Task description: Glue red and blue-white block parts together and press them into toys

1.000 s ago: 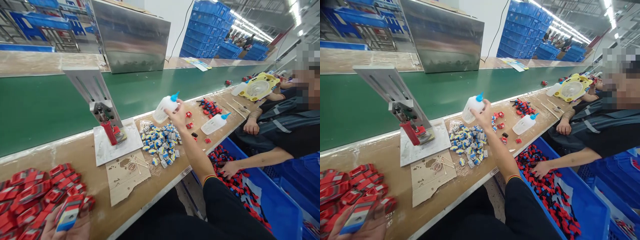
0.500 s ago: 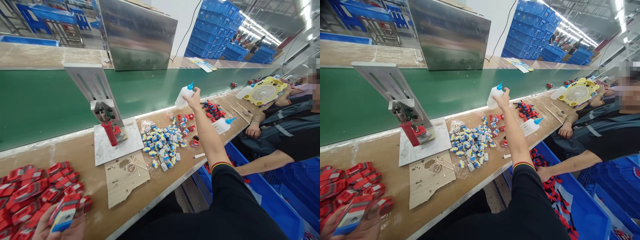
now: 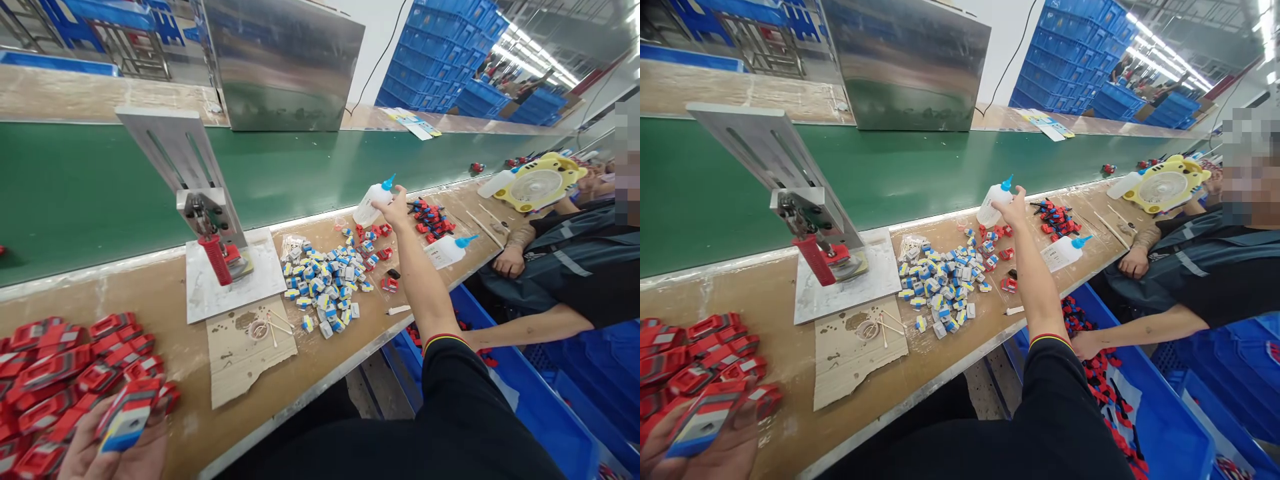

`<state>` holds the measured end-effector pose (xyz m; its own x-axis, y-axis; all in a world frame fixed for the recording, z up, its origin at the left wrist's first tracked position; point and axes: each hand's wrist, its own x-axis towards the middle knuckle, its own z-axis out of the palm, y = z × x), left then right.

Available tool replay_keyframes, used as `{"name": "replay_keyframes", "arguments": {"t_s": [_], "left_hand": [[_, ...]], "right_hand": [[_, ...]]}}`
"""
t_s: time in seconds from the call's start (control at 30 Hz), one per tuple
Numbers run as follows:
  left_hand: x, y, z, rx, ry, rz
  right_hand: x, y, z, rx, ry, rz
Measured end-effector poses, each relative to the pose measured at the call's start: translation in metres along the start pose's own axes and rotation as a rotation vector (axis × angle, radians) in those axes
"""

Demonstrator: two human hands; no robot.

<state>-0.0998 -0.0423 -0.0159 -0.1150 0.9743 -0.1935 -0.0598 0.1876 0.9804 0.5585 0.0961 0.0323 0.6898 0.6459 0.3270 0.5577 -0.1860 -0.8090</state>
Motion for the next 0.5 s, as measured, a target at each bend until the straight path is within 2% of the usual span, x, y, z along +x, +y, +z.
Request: {"name": "replay_keyframes", "arguments": {"t_s": [0.03,0.1,0.17,0.23,0.3,0.33,0.4,0.43,0.5], "left_hand": [[-0.003,0.009,0.007,-0.066,0.096,-0.033],[-0.006,0.022,0.017,-0.161,0.199,-0.084],[-0.007,0.028,0.022,-0.184,0.177,-0.072],[-0.006,0.028,0.024,-0.204,0.147,-0.005],[-0.005,0.027,0.027,-0.241,0.099,0.064],[-0.005,0.026,0.030,-0.259,0.065,0.087],[-0.002,0.027,0.037,-0.291,-0.005,0.113],[0.000,0.028,0.041,-0.310,-0.038,0.131],[0.009,0.033,0.051,-0.344,-0.110,0.182]], "right_hand": [[-0.004,-0.003,0.001,0.010,-0.022,-0.005],[-0.010,-0.012,0.003,0.022,-0.050,-0.005],[-0.014,-0.023,0.002,0.020,-0.064,0.021],[-0.022,-0.036,-0.002,0.003,-0.071,0.069],[-0.042,-0.051,-0.009,-0.038,-0.020,0.097],[-0.057,-0.060,-0.013,-0.072,0.064,0.081],[-0.097,-0.081,-0.018,-0.079,0.274,-0.036],[-0.121,-0.094,-0.019,-0.033,0.322,-0.152],[-0.173,-0.124,-0.011,0.109,0.290,-0.394]]}}
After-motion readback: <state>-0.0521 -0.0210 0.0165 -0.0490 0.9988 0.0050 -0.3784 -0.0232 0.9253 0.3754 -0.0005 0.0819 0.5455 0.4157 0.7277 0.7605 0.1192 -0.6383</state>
